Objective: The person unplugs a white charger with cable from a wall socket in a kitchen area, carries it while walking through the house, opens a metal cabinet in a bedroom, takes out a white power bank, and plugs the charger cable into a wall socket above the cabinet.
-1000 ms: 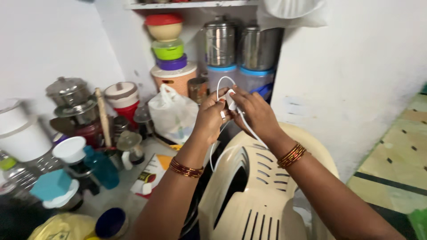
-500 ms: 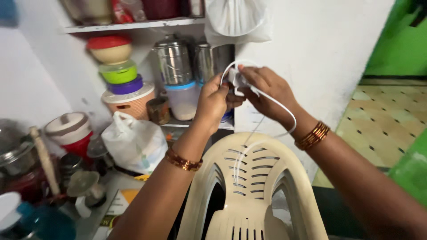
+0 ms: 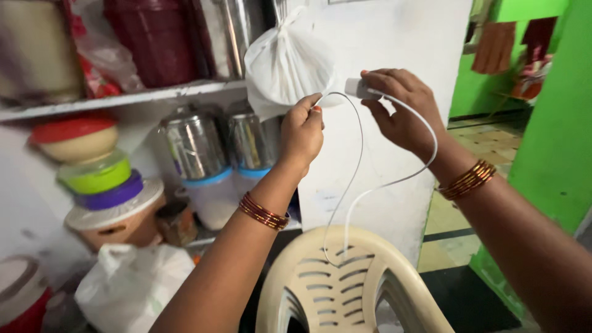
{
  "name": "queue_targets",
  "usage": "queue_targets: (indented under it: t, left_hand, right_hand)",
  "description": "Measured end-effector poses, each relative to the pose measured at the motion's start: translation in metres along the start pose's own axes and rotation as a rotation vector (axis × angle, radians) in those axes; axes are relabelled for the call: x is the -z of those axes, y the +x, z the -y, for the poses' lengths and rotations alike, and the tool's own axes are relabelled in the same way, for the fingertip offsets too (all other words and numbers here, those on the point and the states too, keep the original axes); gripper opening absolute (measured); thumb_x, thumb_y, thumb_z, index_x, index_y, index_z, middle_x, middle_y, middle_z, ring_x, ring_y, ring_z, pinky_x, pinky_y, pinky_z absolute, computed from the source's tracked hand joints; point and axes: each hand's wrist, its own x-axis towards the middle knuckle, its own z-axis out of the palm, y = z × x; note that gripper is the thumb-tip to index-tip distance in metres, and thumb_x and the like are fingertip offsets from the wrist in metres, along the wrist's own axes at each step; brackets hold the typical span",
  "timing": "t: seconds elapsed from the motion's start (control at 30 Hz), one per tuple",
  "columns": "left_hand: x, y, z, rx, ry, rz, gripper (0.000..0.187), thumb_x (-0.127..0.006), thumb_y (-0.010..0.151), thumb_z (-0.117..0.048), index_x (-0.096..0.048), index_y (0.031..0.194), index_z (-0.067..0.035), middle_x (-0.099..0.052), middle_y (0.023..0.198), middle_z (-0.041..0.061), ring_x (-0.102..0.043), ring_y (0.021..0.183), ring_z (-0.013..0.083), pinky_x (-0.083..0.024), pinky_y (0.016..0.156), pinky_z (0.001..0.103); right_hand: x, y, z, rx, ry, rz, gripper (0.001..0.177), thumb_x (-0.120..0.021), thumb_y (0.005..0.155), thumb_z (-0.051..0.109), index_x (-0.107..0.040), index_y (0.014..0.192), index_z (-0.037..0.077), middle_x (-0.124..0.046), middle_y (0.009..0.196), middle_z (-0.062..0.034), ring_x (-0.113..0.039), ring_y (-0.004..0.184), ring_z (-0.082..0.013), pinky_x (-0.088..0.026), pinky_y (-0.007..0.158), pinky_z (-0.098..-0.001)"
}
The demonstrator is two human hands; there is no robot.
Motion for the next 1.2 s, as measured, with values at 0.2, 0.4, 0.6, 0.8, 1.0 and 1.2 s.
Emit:
queue_targets:
  t: [0.2,0.4,0.6,0.8,1.0,1.2]
  left_hand:
    - [0.005,0.047,-0.006,-0.150,0.090,-0.079,0.034,-0.050,0.102,-0.013,-0.065,0.132,-0.009,-0.069,0.079,0.006,-0.063,0.067,0.0141,-0.052,0.066,0.031]
    - [-0.002,0.081,-0.011,-0.195,0.217,-0.099,0.033,-0.049,0.102,-0.010,-0.068,0.129,-0.009,-0.072,0.082,0.008,-0.069,0.074,0.0166,-0.055,0.074,0.033]
    - [-0.021,0.098,-0.002,-0.354,0.292,-0.170,0.037,-0.052,0.097,-0.002,-0.068,0.129,-0.006,-0.074,0.097,0.013,-0.073,0.089,0.0230,-0.057,0.084,0.034]
    - [-0.035,0.104,0.018,-0.360,0.336,-0.175,0.047,-0.046,0.091,0.006,-0.066,0.132,-0.005,-0.072,0.096,0.015,-0.072,0.088,0.0255,-0.056,0.085,0.036]
    - [-0.040,0.126,0.025,-0.415,0.386,-0.194,0.044,-0.049,0.090,0.007,-0.068,0.128,-0.004,-0.072,0.097,0.015,-0.073,0.090,0.0264,-0.057,0.085,0.035]
    - [-0.035,0.154,0.005,-0.491,0.475,-0.215,0.046,-0.049,0.089,0.009,-0.067,0.130,-0.004,-0.073,0.102,0.015,-0.073,0.092,0.0261,-0.057,0.085,0.035]
  right_hand:
    - [-0.003,0.031,-0.056,-0.050,-0.163,0.004,0.035,-0.081,0.094,0.005,-0.071,0.127,0.005,-0.076,0.118,-0.0107,-0.066,0.104,-0.0287,-0.057,0.086,-0.0373]
    - [-0.022,0.066,-0.122,-0.130,-0.059,-0.009,0.026,-0.075,0.098,0.005,-0.072,0.124,0.006,-0.072,0.121,-0.0100,-0.066,0.109,-0.0268,-0.060,0.091,-0.0341]
    - [-0.041,0.087,-0.171,-0.017,-0.123,-0.050,0.029,-0.078,0.091,0.002,-0.074,0.119,0.004,-0.072,0.121,-0.0111,-0.062,0.112,-0.0332,-0.052,0.098,-0.0414]
    - [-0.060,0.103,-0.212,-0.018,-0.061,-0.086,0.024,-0.077,0.093,0.001,-0.074,0.116,0.007,-0.073,0.116,-0.0086,-0.064,0.110,-0.0311,-0.051,0.097,-0.0407]
    - [-0.072,0.115,-0.248,-0.001,-0.022,-0.134,0.022,-0.077,0.091,-0.001,-0.073,0.112,0.005,-0.072,0.113,-0.0106,-0.064,0.109,-0.0324,-0.053,0.094,-0.0404]
    - [-0.076,0.138,-0.270,-0.059,0.143,-0.194,0.026,-0.074,0.090,-0.005,-0.071,0.114,0.001,-0.069,0.112,-0.0175,-0.071,0.097,-0.0318,-0.061,0.081,-0.0347]
